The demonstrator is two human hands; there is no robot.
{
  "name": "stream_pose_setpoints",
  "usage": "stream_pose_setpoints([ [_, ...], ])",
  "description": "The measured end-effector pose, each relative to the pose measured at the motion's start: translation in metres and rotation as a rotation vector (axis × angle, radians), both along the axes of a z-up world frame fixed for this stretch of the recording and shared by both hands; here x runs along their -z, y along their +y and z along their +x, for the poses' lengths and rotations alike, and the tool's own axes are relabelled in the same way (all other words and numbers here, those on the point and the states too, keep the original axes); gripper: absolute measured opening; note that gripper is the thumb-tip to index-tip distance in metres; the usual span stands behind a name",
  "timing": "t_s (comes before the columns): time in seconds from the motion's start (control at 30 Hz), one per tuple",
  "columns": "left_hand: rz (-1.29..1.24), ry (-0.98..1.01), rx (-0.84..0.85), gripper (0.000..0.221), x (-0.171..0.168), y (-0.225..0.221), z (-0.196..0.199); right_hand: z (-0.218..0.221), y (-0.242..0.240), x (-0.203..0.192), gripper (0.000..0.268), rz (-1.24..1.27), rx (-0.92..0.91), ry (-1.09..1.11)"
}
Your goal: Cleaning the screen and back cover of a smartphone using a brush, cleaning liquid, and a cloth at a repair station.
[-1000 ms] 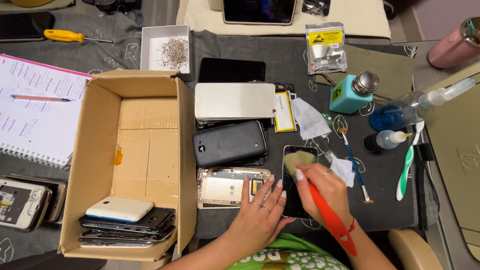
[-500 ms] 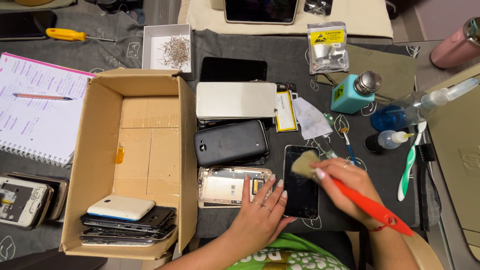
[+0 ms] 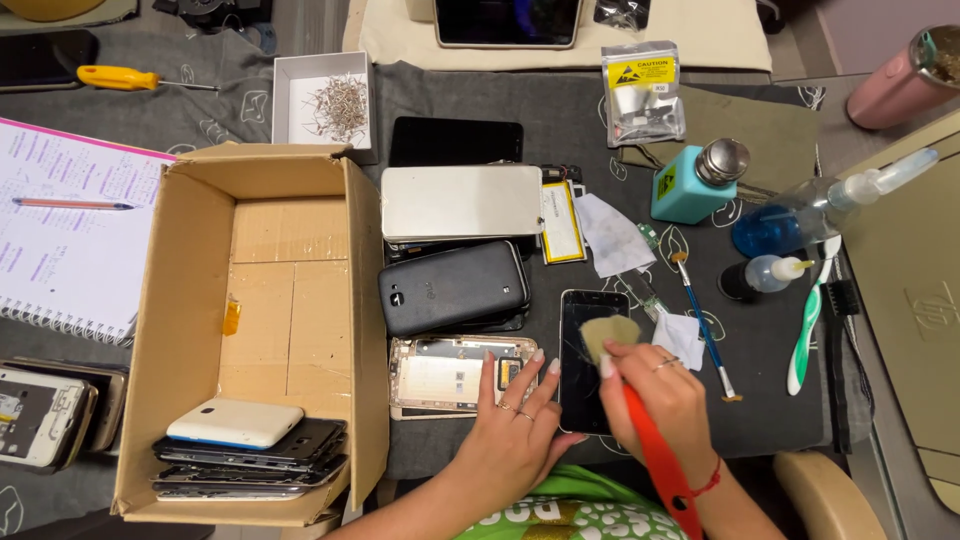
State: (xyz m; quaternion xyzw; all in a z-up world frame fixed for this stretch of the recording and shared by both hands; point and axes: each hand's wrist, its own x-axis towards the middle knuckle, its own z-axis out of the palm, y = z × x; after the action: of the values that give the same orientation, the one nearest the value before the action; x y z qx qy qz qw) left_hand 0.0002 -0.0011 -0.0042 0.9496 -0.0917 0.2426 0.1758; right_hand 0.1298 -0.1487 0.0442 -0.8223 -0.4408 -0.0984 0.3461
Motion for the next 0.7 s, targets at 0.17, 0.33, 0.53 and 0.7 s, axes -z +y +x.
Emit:
stream_pose_setpoints([
  [0.17, -0.016, -0.001, 0.017, 0.04, 0.004, 0.0, -0.001, -0.008, 0.012, 0.006, 0.013, 0.009, -0.15, 0.011],
  [0.33, -0.026, -0.028, 0.015, 0.038, 0.005, 0.0, -0.002, -0.004, 0.001, 0.004, 0.012, -0.027, -0.244, 0.093],
  [0.53, -0.005, -0.025, -0.004, 0.043, 0.001, 0.0, -0.002, 0.014, -0.027, 0.004, 0.018, -0.039, -0.194, 0.229],
  [0.7, -0.006, -0.026, 0.0, 0.041, -0.001, 0.0, -0.001, 0.003, -0.026, -0.006, 0.019, -0.017, 0.077, 0.044],
])
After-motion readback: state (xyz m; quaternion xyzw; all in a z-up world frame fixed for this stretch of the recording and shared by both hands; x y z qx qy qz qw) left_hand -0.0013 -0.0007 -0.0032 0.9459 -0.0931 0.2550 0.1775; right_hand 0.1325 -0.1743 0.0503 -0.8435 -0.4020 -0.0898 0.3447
